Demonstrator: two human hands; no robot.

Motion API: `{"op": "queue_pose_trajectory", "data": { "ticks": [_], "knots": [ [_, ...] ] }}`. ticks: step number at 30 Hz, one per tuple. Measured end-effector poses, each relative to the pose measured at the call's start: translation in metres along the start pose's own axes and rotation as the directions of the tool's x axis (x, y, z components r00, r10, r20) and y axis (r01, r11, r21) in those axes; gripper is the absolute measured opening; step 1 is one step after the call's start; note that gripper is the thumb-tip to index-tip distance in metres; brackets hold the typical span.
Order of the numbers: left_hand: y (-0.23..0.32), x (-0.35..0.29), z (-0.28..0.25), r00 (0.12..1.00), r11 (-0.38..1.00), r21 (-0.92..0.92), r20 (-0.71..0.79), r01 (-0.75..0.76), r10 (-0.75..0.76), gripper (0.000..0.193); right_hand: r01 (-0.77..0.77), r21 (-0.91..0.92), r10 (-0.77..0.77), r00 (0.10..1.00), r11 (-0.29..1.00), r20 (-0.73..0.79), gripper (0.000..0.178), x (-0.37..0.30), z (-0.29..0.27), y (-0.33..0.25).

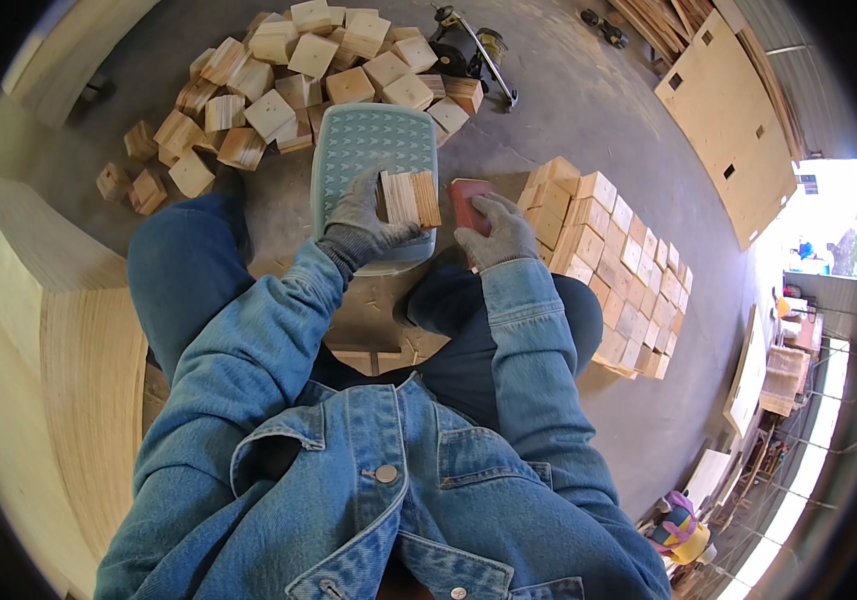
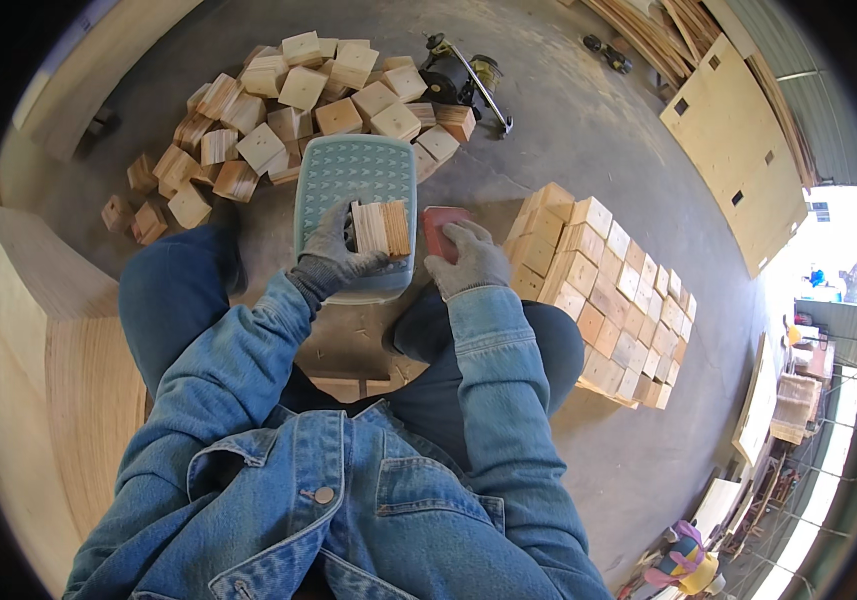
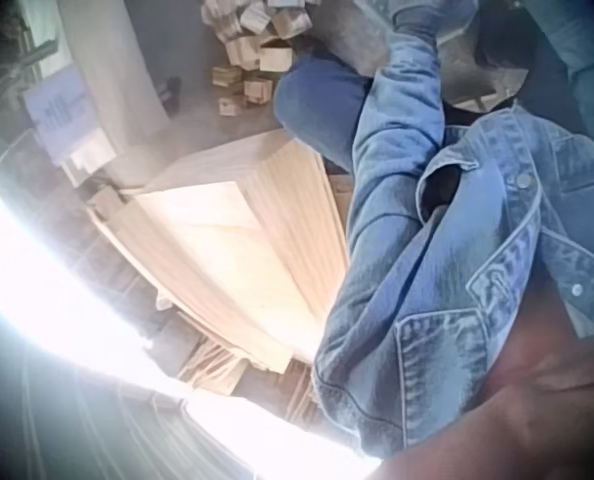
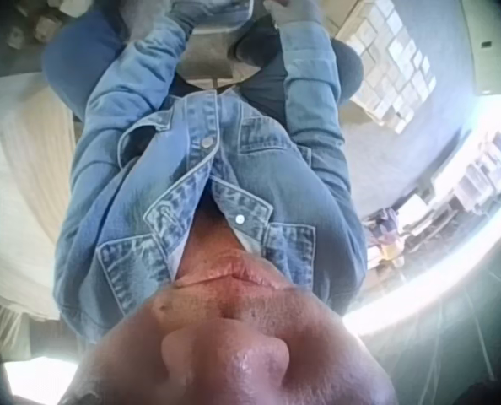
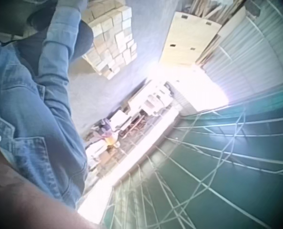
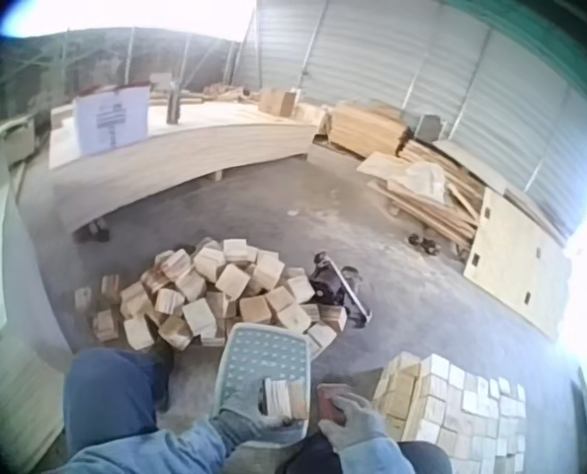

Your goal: The person sits on a low stool and sands small wooden blocks one by one using a sanding block. They hold each block in the left hand and rub the sanding block over the surfaces with the right hand, then place the finished block into a stack on the floor.

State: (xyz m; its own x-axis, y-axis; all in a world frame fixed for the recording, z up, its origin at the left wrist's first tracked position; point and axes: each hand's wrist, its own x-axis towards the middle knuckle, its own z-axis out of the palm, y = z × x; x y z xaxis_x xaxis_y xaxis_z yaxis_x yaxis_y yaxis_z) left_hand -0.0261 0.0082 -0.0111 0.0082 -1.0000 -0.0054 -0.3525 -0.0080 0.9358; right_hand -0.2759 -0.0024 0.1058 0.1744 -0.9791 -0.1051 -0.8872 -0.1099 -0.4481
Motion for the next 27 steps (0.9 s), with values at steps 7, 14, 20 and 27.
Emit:
{"op": "queue_pose_trajectory", "data": {
  "ticks": [7,14,20,27],
  "knots": [
    [0.005,-0.003,0.001,0.995,0.993,0.073,-0.034,-0.094,0.097,0.121,0.047,-0.028,-0.046,0.999,0.999,0.011,0.063,0.009,0.005,-0.018],
    [0.028,-0.004,-0.015,0.919,0.909,0.278,-0.157,-0.311,0.362,0.105,0.156,0.074,-0.146,0.981,0.985,-0.127,0.062,0.009,0.015,-0.01],
    [0.026,-0.008,-0.015,0.943,0.966,0.063,-0.205,-0.253,0.26,0.105,0.142,0.01,-0.141,0.987,0.99,-0.079,0.063,0.008,0.012,-0.009],
    [0.013,-0.009,-0.008,0.955,0.931,0.301,-0.147,-0.207,0.26,0.126,0.095,-0.024,-0.095,0.995,0.995,-0.001,0.064,0.003,0.01,-0.005]
  ]
}}
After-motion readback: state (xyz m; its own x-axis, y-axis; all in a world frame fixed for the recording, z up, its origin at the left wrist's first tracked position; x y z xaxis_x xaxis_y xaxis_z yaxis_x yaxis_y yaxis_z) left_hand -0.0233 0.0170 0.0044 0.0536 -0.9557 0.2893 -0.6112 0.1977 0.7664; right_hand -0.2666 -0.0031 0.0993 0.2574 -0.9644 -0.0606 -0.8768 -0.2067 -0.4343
